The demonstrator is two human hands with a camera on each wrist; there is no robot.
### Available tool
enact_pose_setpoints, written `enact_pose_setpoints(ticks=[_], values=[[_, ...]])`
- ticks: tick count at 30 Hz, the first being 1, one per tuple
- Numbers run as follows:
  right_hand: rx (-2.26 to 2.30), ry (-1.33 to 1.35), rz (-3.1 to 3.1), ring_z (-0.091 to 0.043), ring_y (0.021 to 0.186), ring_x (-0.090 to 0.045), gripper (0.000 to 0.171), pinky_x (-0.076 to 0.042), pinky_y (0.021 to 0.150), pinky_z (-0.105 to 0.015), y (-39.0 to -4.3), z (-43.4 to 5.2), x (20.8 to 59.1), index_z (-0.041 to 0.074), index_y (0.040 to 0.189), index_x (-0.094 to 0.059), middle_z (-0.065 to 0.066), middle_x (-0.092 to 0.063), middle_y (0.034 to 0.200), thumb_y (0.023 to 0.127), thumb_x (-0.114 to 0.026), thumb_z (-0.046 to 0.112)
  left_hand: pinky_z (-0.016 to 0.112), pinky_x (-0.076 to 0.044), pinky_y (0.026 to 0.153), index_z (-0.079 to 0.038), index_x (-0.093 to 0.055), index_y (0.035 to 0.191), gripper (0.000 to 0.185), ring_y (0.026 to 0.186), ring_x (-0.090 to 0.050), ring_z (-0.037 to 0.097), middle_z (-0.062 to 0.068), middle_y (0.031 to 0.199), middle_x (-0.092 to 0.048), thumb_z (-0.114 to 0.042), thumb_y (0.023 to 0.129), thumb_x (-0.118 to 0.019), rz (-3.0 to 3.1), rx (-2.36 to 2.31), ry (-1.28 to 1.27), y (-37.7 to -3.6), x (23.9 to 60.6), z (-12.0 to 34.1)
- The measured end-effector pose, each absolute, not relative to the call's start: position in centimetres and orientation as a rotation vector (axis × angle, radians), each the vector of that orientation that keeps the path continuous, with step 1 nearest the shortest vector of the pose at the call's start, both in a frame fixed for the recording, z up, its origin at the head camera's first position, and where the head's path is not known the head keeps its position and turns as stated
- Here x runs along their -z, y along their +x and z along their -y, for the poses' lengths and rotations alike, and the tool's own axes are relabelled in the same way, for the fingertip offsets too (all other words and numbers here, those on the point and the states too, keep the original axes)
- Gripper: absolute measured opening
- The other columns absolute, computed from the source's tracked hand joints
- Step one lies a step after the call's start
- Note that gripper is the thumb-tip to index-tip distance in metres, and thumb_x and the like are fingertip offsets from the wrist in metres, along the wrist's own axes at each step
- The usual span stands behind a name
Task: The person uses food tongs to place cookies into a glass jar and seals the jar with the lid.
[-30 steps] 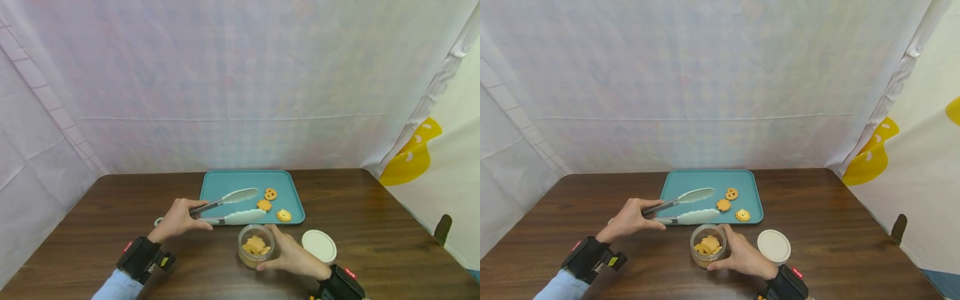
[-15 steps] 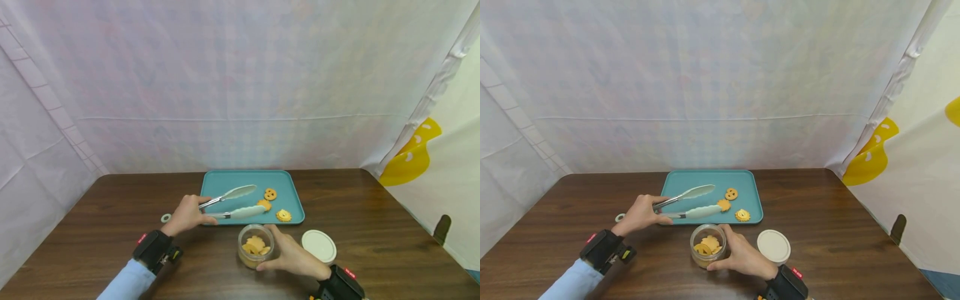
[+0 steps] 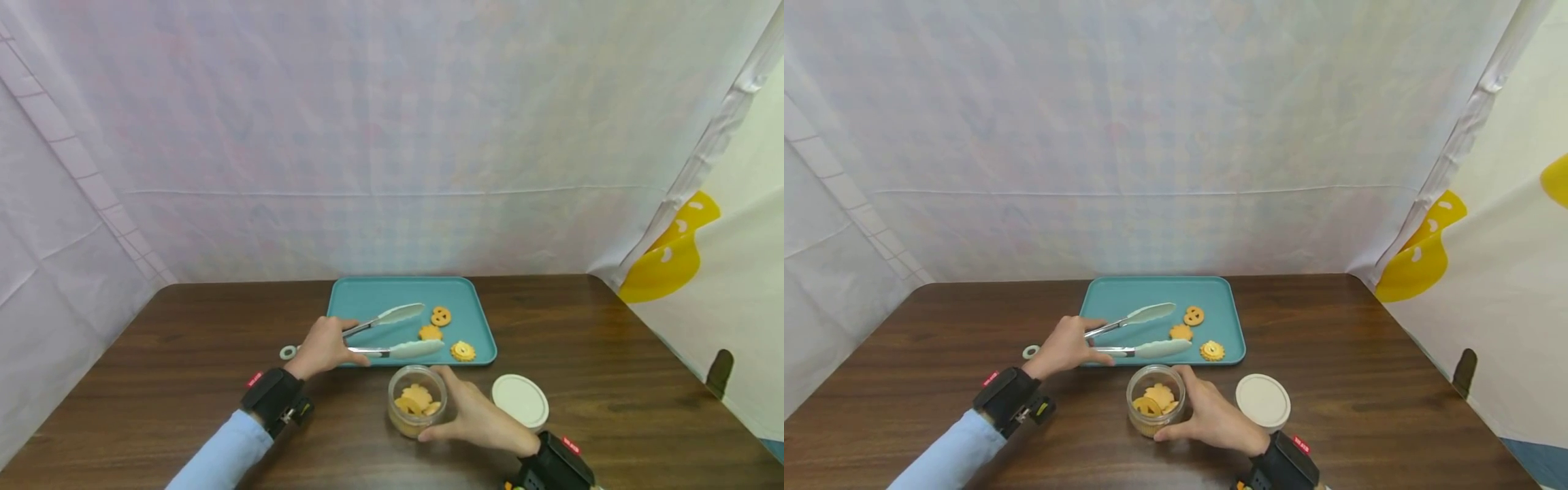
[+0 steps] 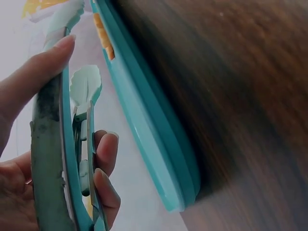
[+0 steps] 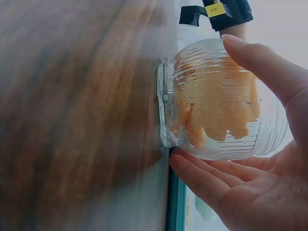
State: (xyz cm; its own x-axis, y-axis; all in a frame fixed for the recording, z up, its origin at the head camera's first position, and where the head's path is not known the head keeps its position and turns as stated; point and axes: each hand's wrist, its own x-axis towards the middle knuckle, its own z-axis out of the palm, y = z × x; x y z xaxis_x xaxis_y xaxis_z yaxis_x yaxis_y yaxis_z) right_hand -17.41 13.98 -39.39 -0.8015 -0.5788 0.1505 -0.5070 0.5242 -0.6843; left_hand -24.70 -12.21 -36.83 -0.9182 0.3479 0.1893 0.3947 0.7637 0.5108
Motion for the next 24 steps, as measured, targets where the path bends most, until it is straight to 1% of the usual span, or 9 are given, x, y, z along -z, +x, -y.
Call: enact_pose_setpoints(ticks=[3, 6, 7, 10, 16, 19, 21, 23, 24], values=[[1.144, -0.945, -2.654, -0.015, 0.108, -0.051, 0.078, -0.042, 0.088, -0.034, -17.4, -14.0, 39.4, 0.016, 0.127, -0.034, 0.001, -0.053, 0.12, 0.067, -0.071, 0.05, 0.024, -0.043, 0.057, 0.002, -0.06, 0.114, 0.072, 0.045, -0.04, 0.008, 0.005, 0.05, -0.054, -0.031, 0.054, -0.084, 2.877, 0.823, -0.573, -24.9, 37.0, 11.9], [1.146, -0.946, -2.654, -0.015, 0.108, -0.051, 0.078, -0.042, 0.088, -0.035, -17.4, -14.0, 39.4, 0.017, 0.127, -0.034, 0.001, -0.053, 0.12, 0.067, -0.071, 0.05, 0.03, -0.048, 0.064, 0.002, -0.061, 0.112, 0.073, 0.06, -0.055, 0.015, 0.014, 0.075, -0.066, -0.032, 0.052, -0.084, 2.879, 0.792, -0.556, -25.1, 37.2, 11.7], [1.145, -0.944, -2.656, -0.016, 0.109, -0.051, 0.078, -0.042, 0.088, -0.035, -17.4, -14.0, 39.4, 0.017, 0.127, -0.034, 0.001, -0.053, 0.121, 0.066, -0.071, 0.05, 0.031, -0.049, 0.067, 0.003, -0.061, 0.111, 0.073, 0.068, -0.059, 0.018, 0.015, 0.085, -0.067, -0.032, 0.052, -0.085, 2.877, 0.785, -0.554, -25.1, 37.3, 11.6], [1.148, -0.942, -2.654, -0.016, 0.109, -0.05, 0.078, -0.042, 0.089, -0.035, -17.5, -13.9, 39.3, 0.017, 0.127, -0.034, 0.0, -0.052, 0.121, 0.066, -0.072, 0.049, 0.035, -0.049, 0.072, 0.003, -0.061, 0.111, 0.073, 0.083, -0.061, 0.026, 0.018, 0.098, -0.065, -0.033, 0.052, -0.085, 2.884, 0.767, -0.548, -25.3, 37.4, 11.5], [1.142, -0.933, -2.652, -0.016, 0.109, -0.05, 0.079, -0.042, 0.088, -0.035, -17.4, -14.0, 39.3, 0.016, 0.128, -0.035, 0.002, -0.052, 0.121, 0.066, -0.071, 0.049, 0.032, -0.049, 0.068, 0.003, -0.06, 0.112, 0.073, 0.08, -0.061, 0.025, 0.019, 0.102, -0.064, -0.032, 0.052, -0.085, 2.907, 0.782, -0.538, -25.4, 37.5, 11.2], [1.142, -0.941, -2.656, -0.016, 0.107, -0.051, 0.079, -0.042, 0.087, -0.034, -17.4, -14.0, 39.4, 0.014, 0.127, -0.035, 0.001, -0.053, 0.119, 0.067, -0.071, 0.049, 0.028, -0.046, 0.06, 0.004, -0.06, 0.112, 0.073, 0.068, -0.058, 0.019, 0.02, 0.102, -0.063, -0.031, 0.052, -0.085, 2.908, 0.786, -0.543, -25.4, 37.7, 11.1], [1.144, -0.942, -2.653, -0.015, 0.106, -0.052, 0.079, -0.043, 0.087, -0.034, -17.4, -14.0, 39.4, 0.013, 0.127, -0.035, 0.001, -0.053, 0.118, 0.067, -0.071, 0.049, 0.024, -0.041, 0.054, 0.004, -0.06, 0.111, 0.073, 0.057, -0.052, 0.013, 0.02, 0.099, -0.064, -0.031, 0.052, -0.085, 2.902, 0.787, -0.543, -25.5, 37.8, 11.1], [1.151, -0.941, -2.647, -0.015, 0.106, -0.052, 0.079, -0.043, 0.086, -0.033, -17.4, -14.0, 39.4, 0.012, 0.127, -0.035, 0.001, -0.054, 0.117, 0.067, -0.071, 0.049, 0.022, -0.031, 0.048, 0.004, -0.06, 0.112, 0.073, 0.047, -0.037, 0.009, 0.02, 0.087, -0.066, -0.031, 0.053, -0.085, 2.904, 0.805, -0.542, -25.5, 37.8, 11.1], [1.154, -0.939, -2.645, -0.015, 0.105, -0.052, 0.079, -0.043, 0.086, -0.033, -17.4, -14.0, 39.4, 0.012, 0.127, -0.035, 0.001, -0.054, 0.117, 0.067, -0.071, 0.049, 0.021, -0.028, 0.047, 0.004, -0.06, 0.112, 0.073, 0.047, -0.032, 0.008, 0.02, 0.084, -0.066, -0.031, 0.053, -0.085, 2.901, 0.806, -0.539, -25.5, 37.8, 11.1]])
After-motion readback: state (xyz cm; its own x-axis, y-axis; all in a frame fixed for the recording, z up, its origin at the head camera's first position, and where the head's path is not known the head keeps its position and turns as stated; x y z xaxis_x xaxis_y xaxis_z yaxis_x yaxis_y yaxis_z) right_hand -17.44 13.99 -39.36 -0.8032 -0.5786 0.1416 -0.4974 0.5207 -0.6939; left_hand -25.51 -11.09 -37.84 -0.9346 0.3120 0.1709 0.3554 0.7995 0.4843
